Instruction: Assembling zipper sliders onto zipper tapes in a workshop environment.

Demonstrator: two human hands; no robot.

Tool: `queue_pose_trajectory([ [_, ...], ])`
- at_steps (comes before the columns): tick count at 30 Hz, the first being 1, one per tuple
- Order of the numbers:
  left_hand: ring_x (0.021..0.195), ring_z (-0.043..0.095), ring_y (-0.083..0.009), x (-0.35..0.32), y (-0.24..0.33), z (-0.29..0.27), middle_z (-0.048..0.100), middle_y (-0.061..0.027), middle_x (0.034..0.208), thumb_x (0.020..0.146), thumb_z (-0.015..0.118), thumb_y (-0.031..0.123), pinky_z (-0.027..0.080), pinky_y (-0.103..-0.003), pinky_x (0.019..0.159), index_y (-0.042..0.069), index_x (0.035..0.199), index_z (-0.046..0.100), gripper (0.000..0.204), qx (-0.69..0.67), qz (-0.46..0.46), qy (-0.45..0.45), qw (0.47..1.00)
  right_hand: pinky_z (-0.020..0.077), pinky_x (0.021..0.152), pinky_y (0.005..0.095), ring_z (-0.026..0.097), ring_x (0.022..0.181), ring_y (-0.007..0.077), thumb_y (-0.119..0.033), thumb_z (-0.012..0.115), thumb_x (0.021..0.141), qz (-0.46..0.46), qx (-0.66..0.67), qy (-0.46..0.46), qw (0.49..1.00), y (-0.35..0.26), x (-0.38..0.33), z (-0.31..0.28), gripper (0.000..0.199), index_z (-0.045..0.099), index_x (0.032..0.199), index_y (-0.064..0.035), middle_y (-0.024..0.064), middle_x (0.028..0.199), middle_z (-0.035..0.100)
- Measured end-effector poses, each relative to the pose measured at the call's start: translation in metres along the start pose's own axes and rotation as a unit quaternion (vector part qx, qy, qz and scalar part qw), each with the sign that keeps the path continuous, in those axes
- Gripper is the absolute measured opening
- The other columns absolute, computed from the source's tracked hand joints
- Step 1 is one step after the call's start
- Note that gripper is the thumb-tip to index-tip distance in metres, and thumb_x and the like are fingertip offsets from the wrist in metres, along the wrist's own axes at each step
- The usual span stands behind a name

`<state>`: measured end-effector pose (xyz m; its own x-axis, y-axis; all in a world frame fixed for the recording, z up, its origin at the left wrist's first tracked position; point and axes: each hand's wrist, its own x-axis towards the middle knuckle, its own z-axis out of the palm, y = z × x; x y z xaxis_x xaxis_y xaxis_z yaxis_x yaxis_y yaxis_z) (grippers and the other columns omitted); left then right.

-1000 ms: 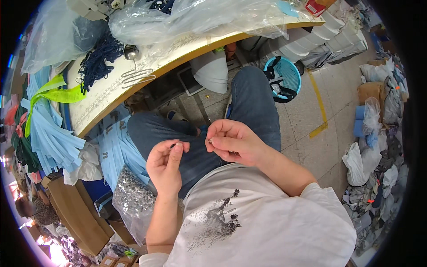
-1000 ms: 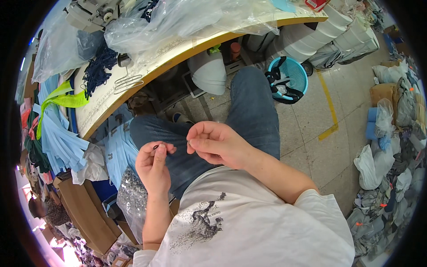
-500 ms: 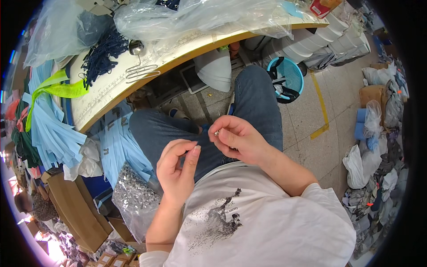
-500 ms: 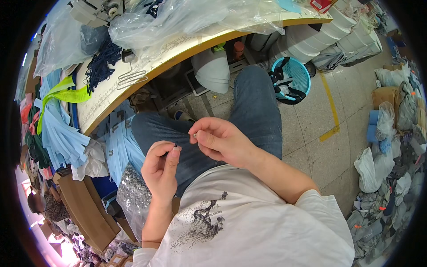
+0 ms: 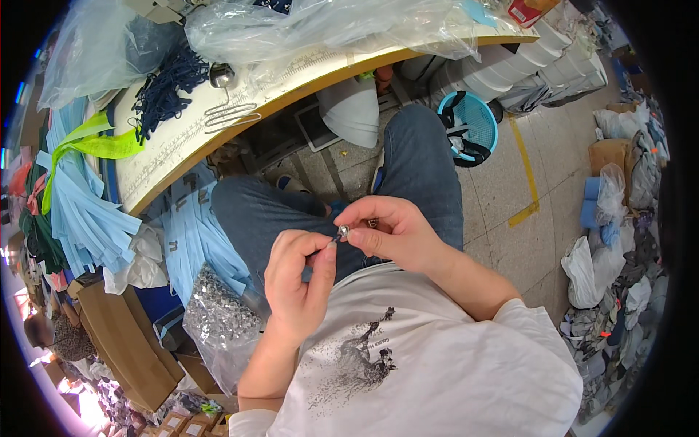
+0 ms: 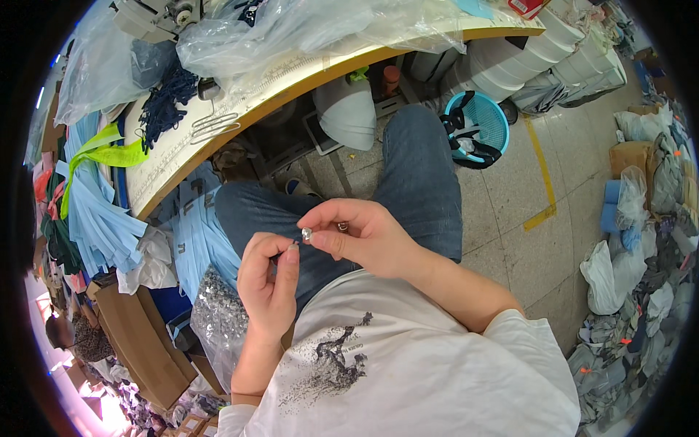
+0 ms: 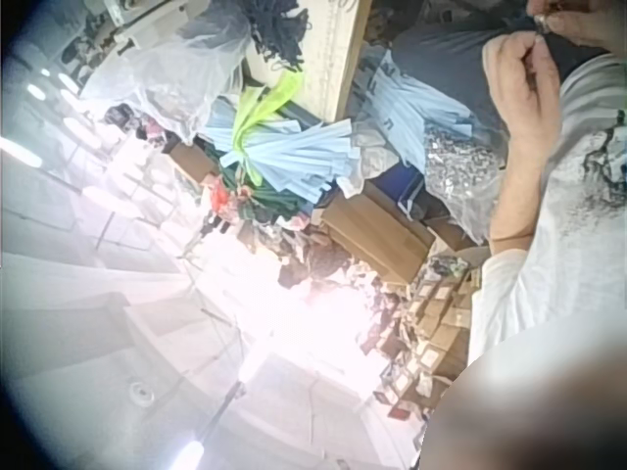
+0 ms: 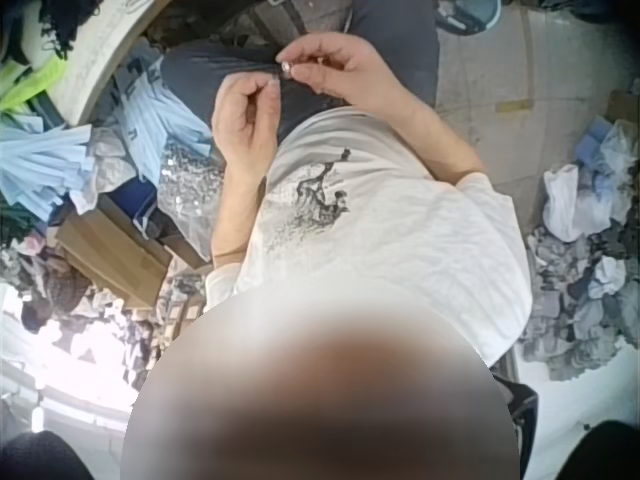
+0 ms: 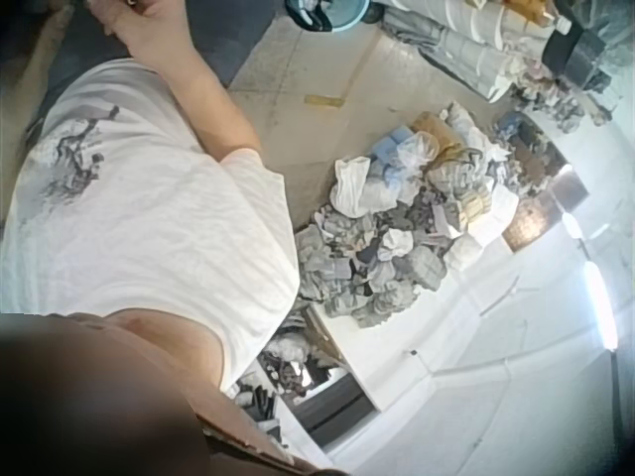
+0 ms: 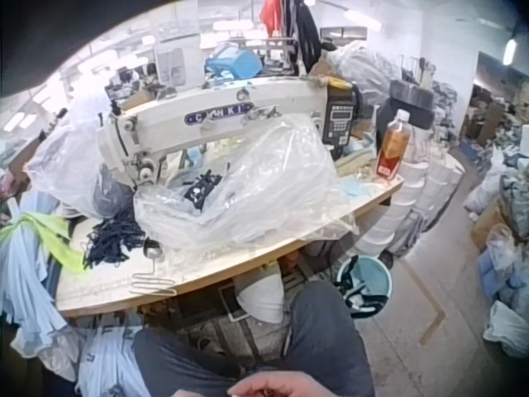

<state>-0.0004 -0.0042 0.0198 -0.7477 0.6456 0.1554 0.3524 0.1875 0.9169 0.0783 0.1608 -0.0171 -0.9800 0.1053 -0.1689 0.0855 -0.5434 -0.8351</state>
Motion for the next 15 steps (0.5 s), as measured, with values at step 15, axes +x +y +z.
queue_pose_trajectory([
  [15,0.063,0.047,-0.0116,0.0003,-0.0021,-0.0034,0.054,-0.0044,0.075,0.088,0.061,0.0,0.038,-0.023,0.057,-0.002,0.09,0.06,0.003,-0.071,-0.091,-0.004,0.993,0.0442,0.066,0.0195,0.054,0.077,0.0047,-0.007,0.064,0.09,-0.054,-0.109,-0.009,0.993,-0.0069,-0.0001,0.0034,0.021,0.065,0.11,-0.0033,0.0,0.088,0.06],
])
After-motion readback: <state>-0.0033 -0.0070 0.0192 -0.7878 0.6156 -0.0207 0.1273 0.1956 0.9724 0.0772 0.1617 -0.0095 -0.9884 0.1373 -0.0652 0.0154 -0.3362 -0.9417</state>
